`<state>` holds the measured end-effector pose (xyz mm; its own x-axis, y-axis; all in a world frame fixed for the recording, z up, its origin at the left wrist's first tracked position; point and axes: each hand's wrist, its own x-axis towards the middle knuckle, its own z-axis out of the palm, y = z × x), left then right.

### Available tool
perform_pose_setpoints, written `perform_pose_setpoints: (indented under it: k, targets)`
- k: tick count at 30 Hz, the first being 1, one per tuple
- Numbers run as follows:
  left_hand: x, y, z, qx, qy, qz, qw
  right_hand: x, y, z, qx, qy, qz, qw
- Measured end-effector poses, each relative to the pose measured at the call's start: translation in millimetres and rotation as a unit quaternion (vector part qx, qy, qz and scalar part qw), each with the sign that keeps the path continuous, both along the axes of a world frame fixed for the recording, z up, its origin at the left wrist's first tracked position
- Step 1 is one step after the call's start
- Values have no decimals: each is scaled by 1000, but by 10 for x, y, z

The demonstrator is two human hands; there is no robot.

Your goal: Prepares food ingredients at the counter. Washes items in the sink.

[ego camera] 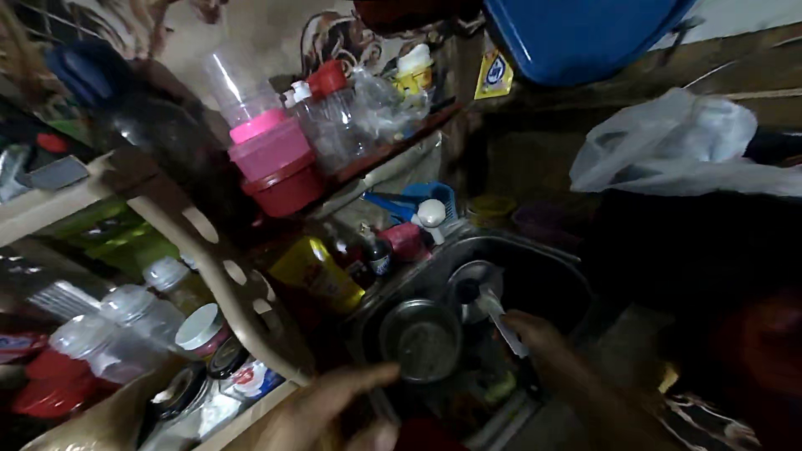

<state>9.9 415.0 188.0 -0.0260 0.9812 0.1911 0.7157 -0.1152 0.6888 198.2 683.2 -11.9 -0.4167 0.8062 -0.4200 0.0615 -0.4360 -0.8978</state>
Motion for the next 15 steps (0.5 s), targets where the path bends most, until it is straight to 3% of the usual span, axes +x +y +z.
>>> perform_pose_setpoints:
  k: [4,8,12,15]
  targets:
    - [30,1442,1,63,19,68,996,29,188,-1,12,-30,15,999]
    - [-104,2585,-68,91,-50,120,987,204,312,-81,106,-75,-34,991]
    - [-214,3297,-262,84,-81,125,985,389,307,-347,178,-82,-91,976]
    - [-243,3528,-361,71,-114,67,989,406,235,-379,184,-51,-113,975]
